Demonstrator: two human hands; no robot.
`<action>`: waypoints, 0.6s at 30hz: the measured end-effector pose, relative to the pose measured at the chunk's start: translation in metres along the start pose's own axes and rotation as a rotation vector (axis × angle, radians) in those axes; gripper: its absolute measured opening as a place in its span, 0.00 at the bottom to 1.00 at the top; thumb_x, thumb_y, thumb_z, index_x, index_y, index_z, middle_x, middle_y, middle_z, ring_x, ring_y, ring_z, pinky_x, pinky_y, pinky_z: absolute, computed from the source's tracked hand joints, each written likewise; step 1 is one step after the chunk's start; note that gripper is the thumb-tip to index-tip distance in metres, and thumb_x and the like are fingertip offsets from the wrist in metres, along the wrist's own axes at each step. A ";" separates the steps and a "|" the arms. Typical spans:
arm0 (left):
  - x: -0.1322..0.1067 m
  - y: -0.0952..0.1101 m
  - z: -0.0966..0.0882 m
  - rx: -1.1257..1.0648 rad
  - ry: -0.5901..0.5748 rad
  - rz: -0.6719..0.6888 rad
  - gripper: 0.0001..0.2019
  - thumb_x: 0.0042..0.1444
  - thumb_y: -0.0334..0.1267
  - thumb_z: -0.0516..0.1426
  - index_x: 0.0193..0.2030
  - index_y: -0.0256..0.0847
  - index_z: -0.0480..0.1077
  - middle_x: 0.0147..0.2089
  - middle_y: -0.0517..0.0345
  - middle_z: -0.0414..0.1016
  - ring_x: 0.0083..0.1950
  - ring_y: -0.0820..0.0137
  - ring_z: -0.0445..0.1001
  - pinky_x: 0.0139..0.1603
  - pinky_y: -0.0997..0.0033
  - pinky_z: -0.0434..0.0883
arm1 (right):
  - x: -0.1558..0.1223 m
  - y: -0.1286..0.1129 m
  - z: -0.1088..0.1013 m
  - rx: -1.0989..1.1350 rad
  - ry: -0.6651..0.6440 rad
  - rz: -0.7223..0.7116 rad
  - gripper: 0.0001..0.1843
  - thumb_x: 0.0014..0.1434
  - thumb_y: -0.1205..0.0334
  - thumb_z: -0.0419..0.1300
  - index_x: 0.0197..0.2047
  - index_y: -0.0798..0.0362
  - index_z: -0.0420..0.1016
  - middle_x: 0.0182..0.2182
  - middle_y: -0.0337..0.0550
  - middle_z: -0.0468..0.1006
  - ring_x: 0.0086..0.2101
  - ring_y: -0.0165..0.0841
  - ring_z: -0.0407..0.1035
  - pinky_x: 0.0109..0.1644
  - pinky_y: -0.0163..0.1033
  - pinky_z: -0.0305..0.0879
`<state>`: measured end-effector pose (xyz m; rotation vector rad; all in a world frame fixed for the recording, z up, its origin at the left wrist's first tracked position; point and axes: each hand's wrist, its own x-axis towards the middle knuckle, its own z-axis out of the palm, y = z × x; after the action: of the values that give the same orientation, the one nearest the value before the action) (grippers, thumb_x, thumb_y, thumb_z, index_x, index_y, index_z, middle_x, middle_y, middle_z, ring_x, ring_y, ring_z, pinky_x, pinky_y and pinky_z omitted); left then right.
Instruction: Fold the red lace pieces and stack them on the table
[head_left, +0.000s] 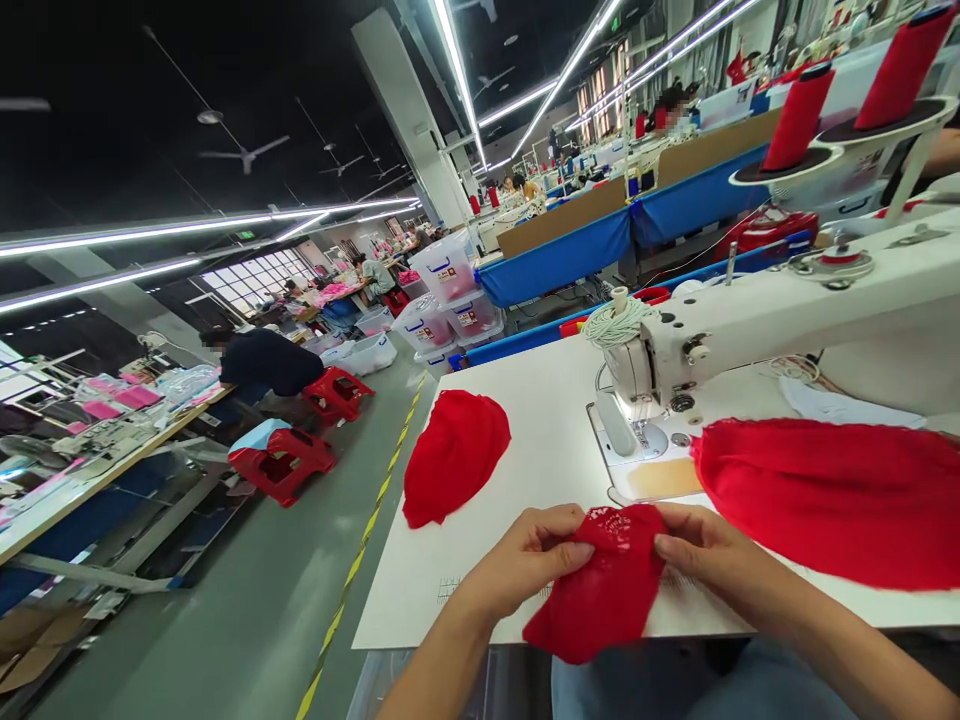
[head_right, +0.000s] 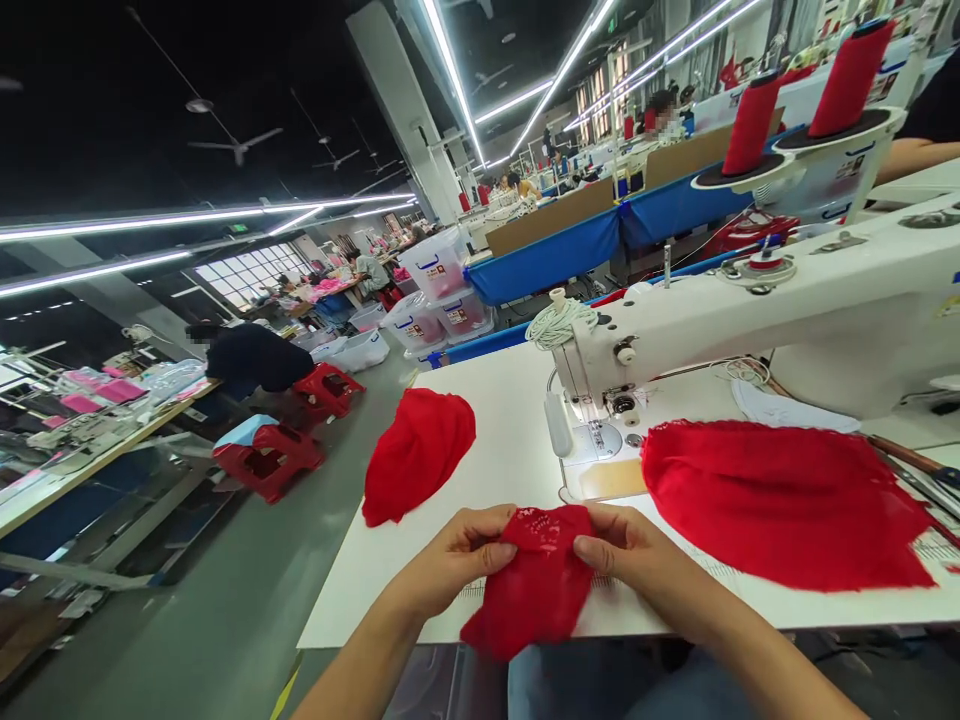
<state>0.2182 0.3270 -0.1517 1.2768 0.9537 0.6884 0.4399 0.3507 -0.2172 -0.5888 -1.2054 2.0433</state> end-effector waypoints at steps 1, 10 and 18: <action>0.003 -0.003 0.001 -0.075 0.042 -0.045 0.20 0.48 0.55 0.66 0.35 0.38 0.80 0.33 0.56 0.73 0.35 0.71 0.67 0.37 0.74 0.62 | -0.002 -0.001 0.003 0.095 0.008 0.002 0.20 0.54 0.45 0.66 0.46 0.47 0.81 0.44 0.48 0.82 0.45 0.43 0.74 0.52 0.48 0.68; 0.017 -0.022 0.018 -0.435 -0.020 -0.237 0.29 0.33 0.56 0.72 0.38 0.34 0.80 0.33 0.52 0.80 0.30 0.74 0.73 0.36 0.78 0.68 | -0.007 -0.009 0.017 0.424 0.326 0.015 0.16 0.50 0.48 0.70 0.26 0.53 0.78 0.21 0.40 0.78 0.23 0.29 0.71 0.30 0.32 0.69; 0.011 -0.025 0.024 -0.369 -0.045 -0.232 0.24 0.35 0.49 0.73 0.37 0.34 0.80 0.32 0.53 0.79 0.32 0.72 0.74 0.39 0.76 0.70 | -0.022 -0.013 0.005 0.390 0.212 0.056 0.17 0.46 0.49 0.73 0.30 0.53 0.81 0.25 0.42 0.80 0.26 0.31 0.72 0.35 0.35 0.70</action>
<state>0.2426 0.3205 -0.1781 0.8388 0.8735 0.6162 0.4550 0.3360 -0.2024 -0.6323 -0.6503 2.1250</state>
